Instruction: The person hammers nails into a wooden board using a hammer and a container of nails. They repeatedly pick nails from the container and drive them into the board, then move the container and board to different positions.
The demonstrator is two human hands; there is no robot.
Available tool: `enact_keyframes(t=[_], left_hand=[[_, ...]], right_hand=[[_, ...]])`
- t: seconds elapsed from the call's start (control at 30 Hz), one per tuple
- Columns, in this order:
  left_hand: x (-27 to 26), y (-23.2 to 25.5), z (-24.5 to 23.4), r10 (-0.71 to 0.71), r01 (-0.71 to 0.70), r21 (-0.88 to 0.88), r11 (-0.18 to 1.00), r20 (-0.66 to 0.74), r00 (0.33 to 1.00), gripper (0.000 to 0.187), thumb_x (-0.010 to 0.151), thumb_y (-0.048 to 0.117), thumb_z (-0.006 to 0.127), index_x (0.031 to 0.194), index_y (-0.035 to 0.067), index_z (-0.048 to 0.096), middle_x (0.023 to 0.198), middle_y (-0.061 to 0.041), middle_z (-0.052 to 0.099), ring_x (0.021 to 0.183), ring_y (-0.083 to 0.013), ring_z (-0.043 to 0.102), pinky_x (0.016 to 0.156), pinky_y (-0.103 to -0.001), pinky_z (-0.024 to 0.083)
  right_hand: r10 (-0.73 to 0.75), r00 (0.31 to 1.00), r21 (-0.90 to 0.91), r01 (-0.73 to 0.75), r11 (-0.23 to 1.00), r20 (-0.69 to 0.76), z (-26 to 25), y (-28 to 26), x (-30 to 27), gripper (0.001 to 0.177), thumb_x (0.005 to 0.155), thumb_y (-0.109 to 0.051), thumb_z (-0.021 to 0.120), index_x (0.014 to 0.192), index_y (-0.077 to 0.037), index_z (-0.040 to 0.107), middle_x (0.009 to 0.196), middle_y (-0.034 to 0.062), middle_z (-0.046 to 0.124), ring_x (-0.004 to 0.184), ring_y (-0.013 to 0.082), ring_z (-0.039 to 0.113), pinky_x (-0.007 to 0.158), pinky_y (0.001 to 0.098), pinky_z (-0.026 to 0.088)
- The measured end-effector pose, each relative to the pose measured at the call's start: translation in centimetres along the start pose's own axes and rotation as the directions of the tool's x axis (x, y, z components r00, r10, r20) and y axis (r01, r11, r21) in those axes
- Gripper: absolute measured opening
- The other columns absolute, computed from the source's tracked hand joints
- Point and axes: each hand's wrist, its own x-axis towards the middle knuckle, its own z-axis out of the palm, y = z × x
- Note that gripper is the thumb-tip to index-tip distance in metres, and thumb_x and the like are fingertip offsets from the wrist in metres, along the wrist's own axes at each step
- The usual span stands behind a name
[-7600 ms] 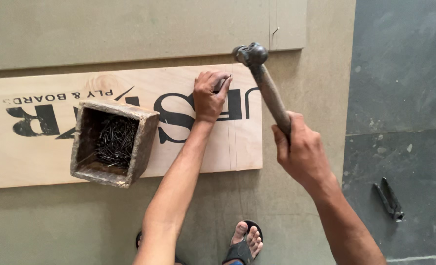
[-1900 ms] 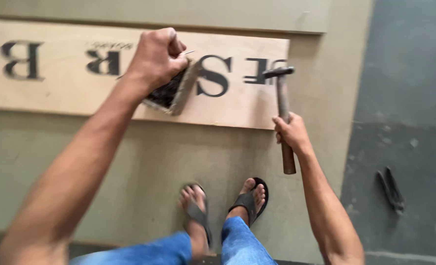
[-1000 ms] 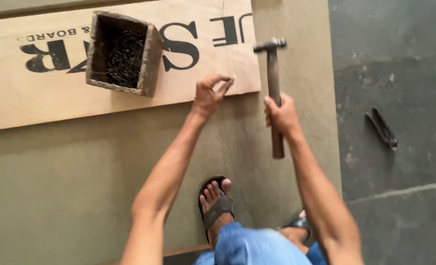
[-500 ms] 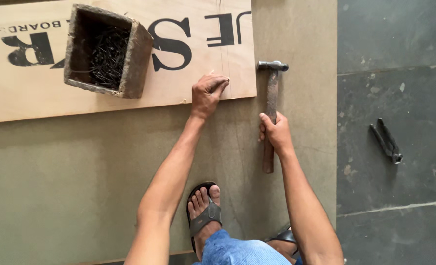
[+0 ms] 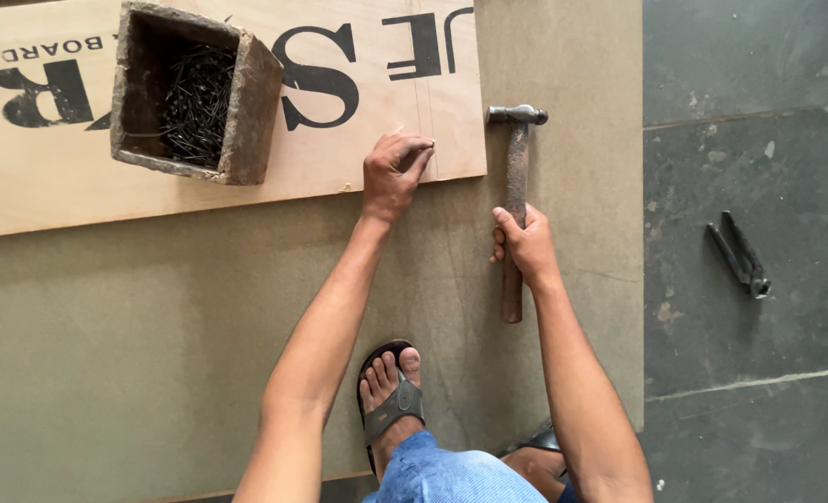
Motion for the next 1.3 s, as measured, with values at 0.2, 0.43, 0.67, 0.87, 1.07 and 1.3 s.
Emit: enact_keyframes(t=[0.2, 0.43, 0.67, 0.87, 1.07, 1.3], left_hand=[[-0.05, -0.11, -0.11, -0.016, 0.016, -0.011, 1.000, 0.014, 1.000, 0.010, 0.088, 0.007, 0.081, 0.097, 0.007, 0.076, 0.098, -0.008, 0.077, 0.094, -0.0267, 0.071, 0.108, -0.042, 0.051], [0.08, -0.01, -0.30, -0.004, 0.004, 0.018, 1.000, 0.039, 0.999, 0.012, 0.086, 0.008, 0.083, 0.095, 0.007, 0.076, 0.096, -0.008, 0.077, 0.093, -0.0268, 0.071, 0.107, -0.042, 0.051], [0.21, 0.24, -0.47, -0.021, 0.022, -0.015, 1.000, 0.035, 0.999, 0.011, 0.087, 0.007, 0.082, 0.095, 0.006, 0.076, 0.097, -0.007, 0.077, 0.096, -0.0259, 0.070, 0.103, -0.039, 0.053], [0.07, 0.07, -0.44, -0.061, 0.062, -0.018, 0.998, 0.047, 0.997, 0.010, 0.087, 0.007, 0.082, 0.095, 0.006, 0.076, 0.096, -0.007, 0.077, 0.095, -0.0244, 0.070, 0.098, -0.037, 0.055], [0.21, 0.01, -0.32, 0.044, -0.044, -0.016, 0.999, 0.009, 0.999, 0.009, 0.087, 0.004, 0.082, 0.094, 0.005, 0.077, 0.094, -0.008, 0.077, 0.091, -0.0240, 0.071, 0.105, -0.041, 0.051], [0.05, 0.10, -0.25, -0.035, 0.036, -0.032, 0.999, 0.018, 0.999, 0.008, 0.088, 0.005, 0.081, 0.094, 0.006, 0.077, 0.094, -0.007, 0.078, 0.091, -0.0227, 0.071, 0.093, -0.036, 0.056]], right_hand=[[0.019, 1.000, -0.013, -0.019, 1.000, -0.013, -0.07, 0.09, 0.02, 0.021, 0.098, -0.021, 0.067, 0.088, -0.008, 0.054, 0.064, 0.0017, 0.056, 0.046, 0.0124, 0.053, 0.044, 0.0327, 0.053], [0.002, 1.000, -0.013, -0.002, 1.000, -0.006, -0.11, 0.03, -0.01, 0.021, 0.099, -0.021, 0.067, 0.089, -0.008, 0.054, 0.064, 0.0019, 0.056, 0.046, 0.0125, 0.054, 0.045, 0.0326, 0.053], [-0.003, 1.000, 0.000, 0.003, 1.000, 0.003, -0.03, 0.11, 0.15, 0.020, 0.099, -0.020, 0.067, 0.089, -0.008, 0.055, 0.064, 0.0019, 0.056, 0.046, 0.0125, 0.054, 0.045, 0.0325, 0.053], [0.000, 1.000, 0.011, 0.000, 1.000, 0.008, -0.07, 0.16, -0.02, 0.020, 0.098, -0.020, 0.067, 0.090, -0.007, 0.055, 0.065, 0.0020, 0.056, 0.046, 0.0125, 0.054, 0.045, 0.0323, 0.053], [-0.003, 1.000, 0.011, 0.003, 1.000, 0.006, 0.06, -0.10, -0.01, 0.019, 0.098, -0.020, 0.067, 0.090, -0.007, 0.055, 0.065, 0.0023, 0.056, 0.046, 0.0130, 0.054, 0.045, 0.0324, 0.054], [-0.015, 1.000, 0.011, 0.014, 1.000, 0.014, 0.09, -0.20, -0.20, 0.020, 0.099, -0.020, 0.067, 0.090, -0.007, 0.055, 0.065, 0.0024, 0.056, 0.047, 0.0128, 0.054, 0.045, 0.0324, 0.054]])
